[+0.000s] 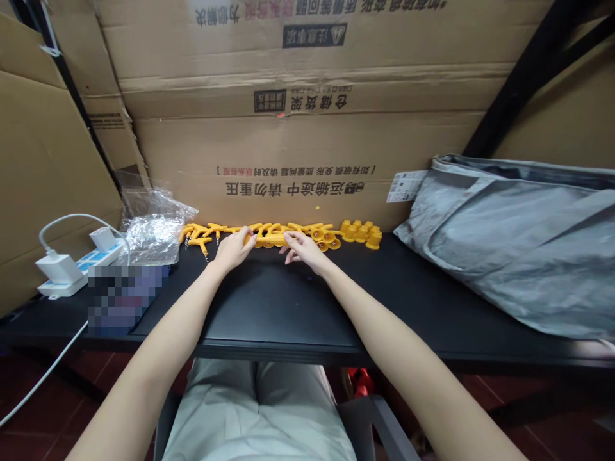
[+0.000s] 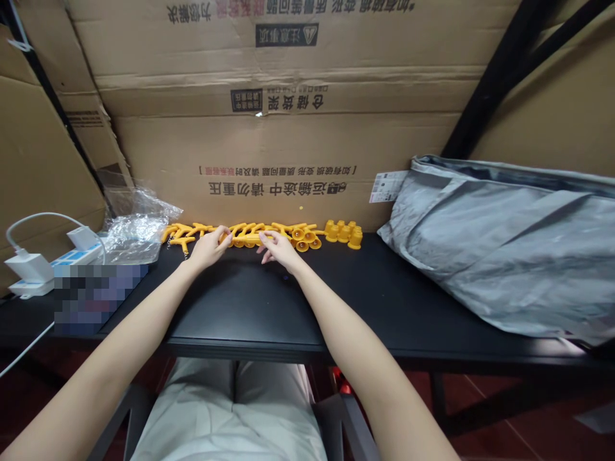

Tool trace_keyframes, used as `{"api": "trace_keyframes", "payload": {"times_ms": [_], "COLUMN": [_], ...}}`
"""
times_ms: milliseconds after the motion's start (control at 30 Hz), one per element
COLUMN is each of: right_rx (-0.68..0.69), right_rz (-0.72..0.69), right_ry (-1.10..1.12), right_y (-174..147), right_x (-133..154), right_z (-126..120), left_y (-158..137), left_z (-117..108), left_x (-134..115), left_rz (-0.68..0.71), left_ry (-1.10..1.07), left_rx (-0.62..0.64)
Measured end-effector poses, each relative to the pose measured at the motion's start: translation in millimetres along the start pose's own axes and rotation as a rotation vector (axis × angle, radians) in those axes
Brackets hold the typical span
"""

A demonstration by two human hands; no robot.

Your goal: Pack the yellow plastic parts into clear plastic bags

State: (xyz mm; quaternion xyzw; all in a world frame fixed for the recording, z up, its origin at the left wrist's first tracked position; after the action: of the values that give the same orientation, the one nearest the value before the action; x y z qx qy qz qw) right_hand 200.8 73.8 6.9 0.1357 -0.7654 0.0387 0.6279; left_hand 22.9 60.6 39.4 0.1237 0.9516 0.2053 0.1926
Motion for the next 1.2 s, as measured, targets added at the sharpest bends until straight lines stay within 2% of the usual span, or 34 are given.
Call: {"api": "trace_keyframes", "payload": {"times_ms": [200,433,1200], "right_rx": [0.068,0.043,0.01], "right_rz": [-0.042,-0.045,-0.015], "right_ry": [0.017,-0.016,0.012], "right_y": [-0.6,0.8,1.0], "right_x": [1.4,-0.4,-1.4], "right_z": [1.6,0.2,-1.3], "left_y": [-1.2,-1.5,-1.7], "left_z": [0.7,-1.3,2.8], "left_x": [3.9,2.1,1.1], "left_rz": [0.001,0.045,0.032], "left_ry": [-0.031,-0.083,-0.085], "left_rx": [0.011,-0.02,-0.017]}}
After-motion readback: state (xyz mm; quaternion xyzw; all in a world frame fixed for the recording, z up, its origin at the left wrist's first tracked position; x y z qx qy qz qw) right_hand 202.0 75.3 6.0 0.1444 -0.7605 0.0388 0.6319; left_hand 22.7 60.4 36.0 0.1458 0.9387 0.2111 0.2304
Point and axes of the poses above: each hand's wrist, its own y-axis towards the middle knuckle, its own z-axis out of the palm, x = y × z, the point moved 8 cm from there along y, towards the middle knuckle, and after that the axes turned 1 degree about -y, right-handed, at the moved point
